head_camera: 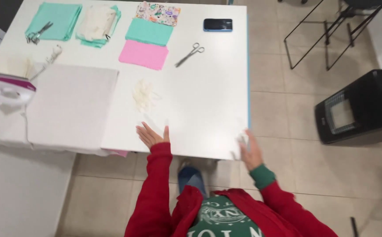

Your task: The person folds small white fabric pieces on a white table, then moves to a second table with an orange striped cloth to continue folding and stacking the items. The person handles the fabric by hand, arranging the folded pieces into neat piles.

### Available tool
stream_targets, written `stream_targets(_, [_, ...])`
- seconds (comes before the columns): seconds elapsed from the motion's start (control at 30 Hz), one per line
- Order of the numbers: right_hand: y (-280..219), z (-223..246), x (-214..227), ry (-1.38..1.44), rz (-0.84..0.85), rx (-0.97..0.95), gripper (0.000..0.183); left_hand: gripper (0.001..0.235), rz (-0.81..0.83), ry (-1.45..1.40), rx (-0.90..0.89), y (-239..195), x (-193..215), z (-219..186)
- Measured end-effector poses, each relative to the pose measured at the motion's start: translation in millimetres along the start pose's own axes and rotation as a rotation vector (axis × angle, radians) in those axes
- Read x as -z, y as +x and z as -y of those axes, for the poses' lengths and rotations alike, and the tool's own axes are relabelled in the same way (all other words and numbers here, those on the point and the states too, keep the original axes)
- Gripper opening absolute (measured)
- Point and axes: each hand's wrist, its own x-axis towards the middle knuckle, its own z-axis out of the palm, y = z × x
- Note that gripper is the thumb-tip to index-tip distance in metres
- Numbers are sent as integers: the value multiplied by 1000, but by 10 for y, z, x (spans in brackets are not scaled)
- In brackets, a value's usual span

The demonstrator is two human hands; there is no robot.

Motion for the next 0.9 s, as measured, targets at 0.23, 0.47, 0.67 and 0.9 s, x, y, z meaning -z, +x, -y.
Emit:
stream_targets(0.23, [310, -233, -139, -180, -206, -181, 56, 97, 191, 227, -127, 2103, -644, 396])
stream_targets(0.47, [663, -72, -345, -191, -295, -338, 50, 78, 671, 207, -1146, 2125, -1422, -223])
stream_targets(0.67, [616, 133, -438, -230, -387, -453, 48, 76, 840, -169, -1450, 1128, -1820, -1166])
stream_targets(0.9, [66, 496, -439, -208, -572, -631, 49, 68, 1575, -901, -1076, 1173, -2493, -1744])
